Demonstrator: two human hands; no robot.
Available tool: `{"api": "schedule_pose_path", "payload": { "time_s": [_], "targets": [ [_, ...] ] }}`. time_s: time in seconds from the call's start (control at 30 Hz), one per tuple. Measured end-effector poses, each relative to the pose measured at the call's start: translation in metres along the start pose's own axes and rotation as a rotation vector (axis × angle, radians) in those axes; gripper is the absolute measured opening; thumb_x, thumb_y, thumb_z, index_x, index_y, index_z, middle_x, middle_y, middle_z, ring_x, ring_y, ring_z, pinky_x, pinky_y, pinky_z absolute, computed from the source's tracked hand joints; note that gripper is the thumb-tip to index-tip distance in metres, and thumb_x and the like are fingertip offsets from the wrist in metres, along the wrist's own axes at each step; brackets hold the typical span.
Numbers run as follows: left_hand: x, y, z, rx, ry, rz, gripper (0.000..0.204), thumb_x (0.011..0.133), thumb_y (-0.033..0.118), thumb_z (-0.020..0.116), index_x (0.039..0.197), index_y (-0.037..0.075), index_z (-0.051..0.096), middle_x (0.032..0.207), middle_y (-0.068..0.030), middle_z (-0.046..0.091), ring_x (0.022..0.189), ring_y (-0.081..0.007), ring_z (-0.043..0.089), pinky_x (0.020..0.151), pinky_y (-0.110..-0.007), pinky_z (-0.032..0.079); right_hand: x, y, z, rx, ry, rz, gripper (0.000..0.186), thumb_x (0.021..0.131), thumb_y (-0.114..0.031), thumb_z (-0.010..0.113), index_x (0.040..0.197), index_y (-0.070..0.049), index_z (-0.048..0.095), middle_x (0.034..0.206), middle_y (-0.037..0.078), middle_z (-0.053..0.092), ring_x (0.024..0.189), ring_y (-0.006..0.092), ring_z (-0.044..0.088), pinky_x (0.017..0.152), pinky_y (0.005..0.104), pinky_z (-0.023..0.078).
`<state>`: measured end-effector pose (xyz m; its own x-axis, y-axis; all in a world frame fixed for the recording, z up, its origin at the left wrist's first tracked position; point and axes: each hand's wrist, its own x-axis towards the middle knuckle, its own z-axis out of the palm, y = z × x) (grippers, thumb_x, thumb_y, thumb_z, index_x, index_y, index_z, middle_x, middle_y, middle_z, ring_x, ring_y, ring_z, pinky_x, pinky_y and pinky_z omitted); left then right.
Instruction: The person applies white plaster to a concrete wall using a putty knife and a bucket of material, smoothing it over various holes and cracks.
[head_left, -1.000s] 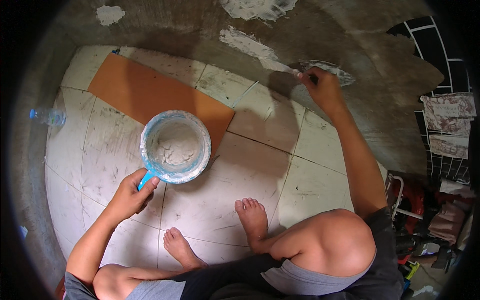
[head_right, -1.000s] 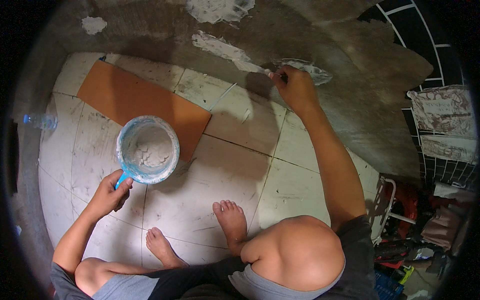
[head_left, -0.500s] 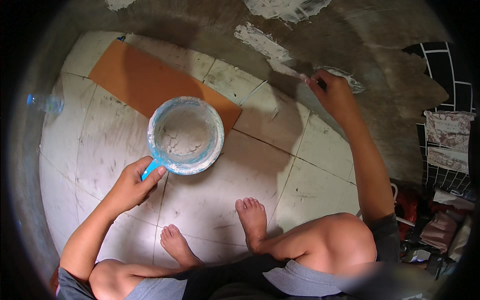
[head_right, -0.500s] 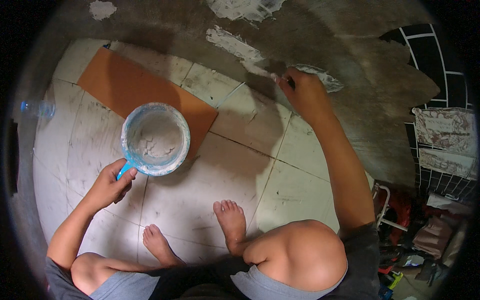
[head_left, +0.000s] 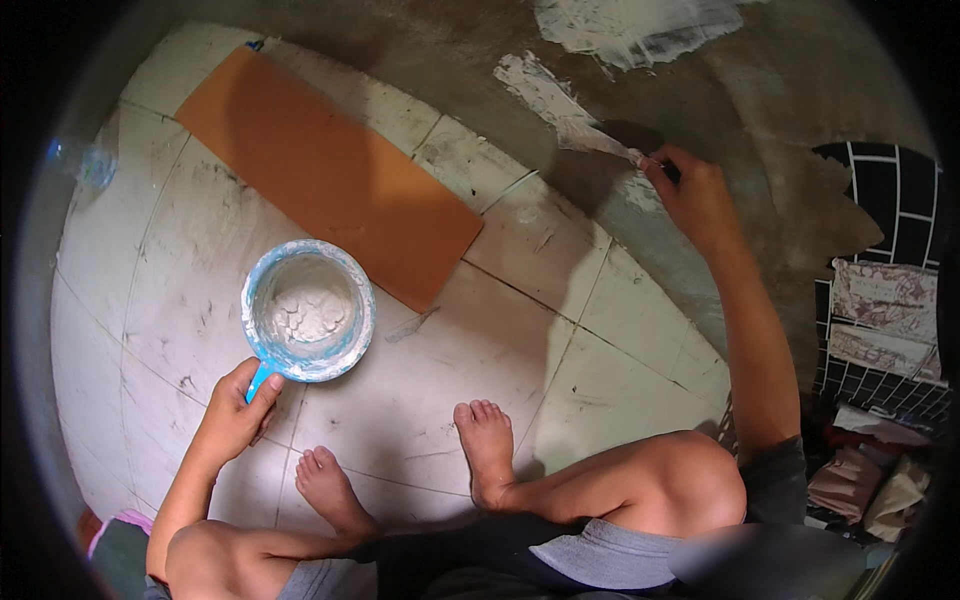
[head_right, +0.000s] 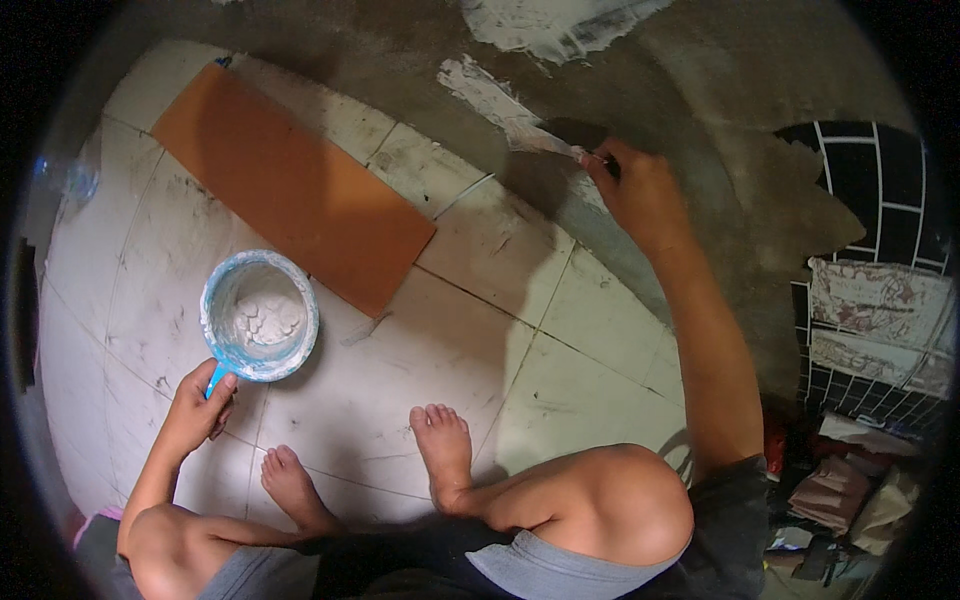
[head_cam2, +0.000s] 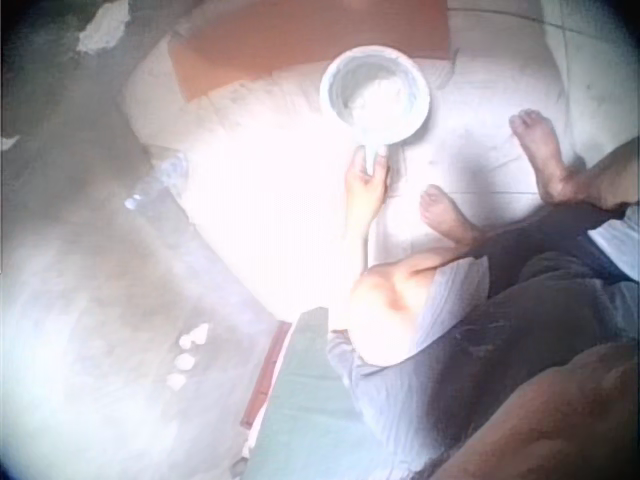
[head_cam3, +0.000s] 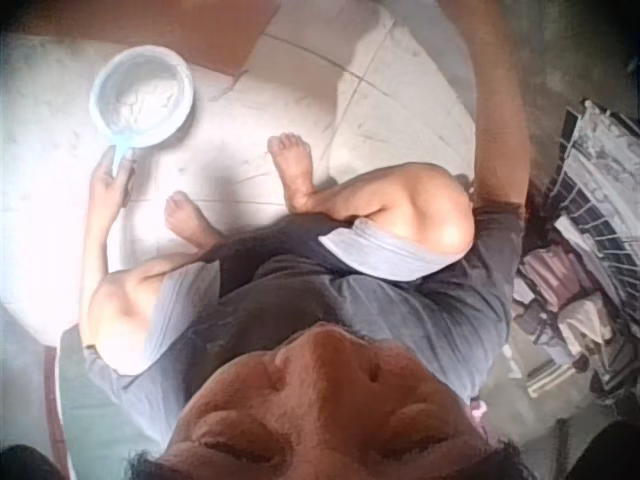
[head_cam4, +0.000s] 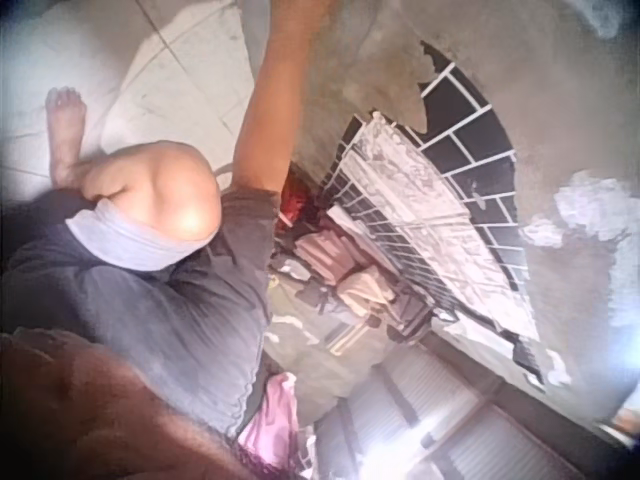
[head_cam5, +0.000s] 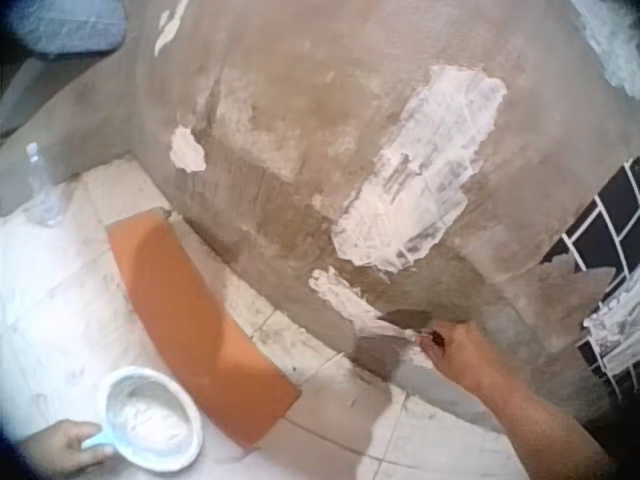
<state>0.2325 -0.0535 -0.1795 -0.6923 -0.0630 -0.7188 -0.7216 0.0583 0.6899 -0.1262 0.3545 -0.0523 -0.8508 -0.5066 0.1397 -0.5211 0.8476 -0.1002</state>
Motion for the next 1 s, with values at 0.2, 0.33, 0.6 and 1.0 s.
{"api": "schedule_pose_path", "payload": {
  "time_s": [0.2, 0.33, 0.6, 1.0],
  "targets": [
    [-0.007, -0.045, 0.007, -0.067, -0.052, 0.021, 0.029, 0.106, 0.035, 0.055, 0.109, 0.005, 0.055, 0.060, 0.0020, 0.045, 0.044, -0.0067, 0.039, 0.039, -0.024, 0.033, -0.012, 0.017, -0.027, -0.061, 0.010, 0.074, 0.020, 0.093, -0.024, 0.073, 0.096, -0.004, 0.071, 0.073, 0.017, 0.068, 0.058, 0.0234, 0.061, 0.059, 0.0361, 0.049],
    [-0.008, -0.055, 0.015, -0.177, -0.050, 0.062, 0.032, 0.107, 0.036, 0.054, 0.113, 0.005, 0.055, 0.060, 0.0015, 0.046, 0.043, -0.0070, 0.040, 0.039, -0.024, 0.033, -0.022, -0.004, -0.027, -0.019, -0.097, 0.062, 0.020, 0.094, -0.023, 0.073, 0.097, -0.004, 0.072, 0.074, 0.015, 0.069, 0.058, 0.0204, 0.060, 0.059, 0.0340, 0.049],
    [-0.005, -0.050, 0.019, -0.221, -0.041, 0.096, 0.035, 0.107, 0.037, 0.053, 0.119, 0.004, 0.055, 0.058, 0.0011, 0.046, 0.041, -0.0075, 0.039, 0.039, -0.025, 0.033, -0.002, 0.005, 0.012, -0.045, -0.047, 0.073, 0.022, 0.095, -0.025, 0.073, 0.100, -0.003, 0.071, 0.080, 0.016, 0.070, 0.065, 0.0220, 0.063, 0.064, 0.0355, 0.051],
    [0.005, -0.043, 0.014, 0.140, 0.015, 0.337, 0.029, 0.106, 0.029, 0.057, 0.117, 0.003, 0.059, 0.068, -0.0005, 0.055, 0.053, -0.0065, 0.047, 0.050, -0.026, 0.040, -0.062, -0.086, -0.036, 0.381, -0.253, -0.061, 0.015, 0.096, -0.012, 0.068, 0.103, 0.001, 0.069, 0.091, 0.012, 0.072, 0.082, 0.0170, 0.067, 0.077, 0.0307, 0.052]
  ]
}}
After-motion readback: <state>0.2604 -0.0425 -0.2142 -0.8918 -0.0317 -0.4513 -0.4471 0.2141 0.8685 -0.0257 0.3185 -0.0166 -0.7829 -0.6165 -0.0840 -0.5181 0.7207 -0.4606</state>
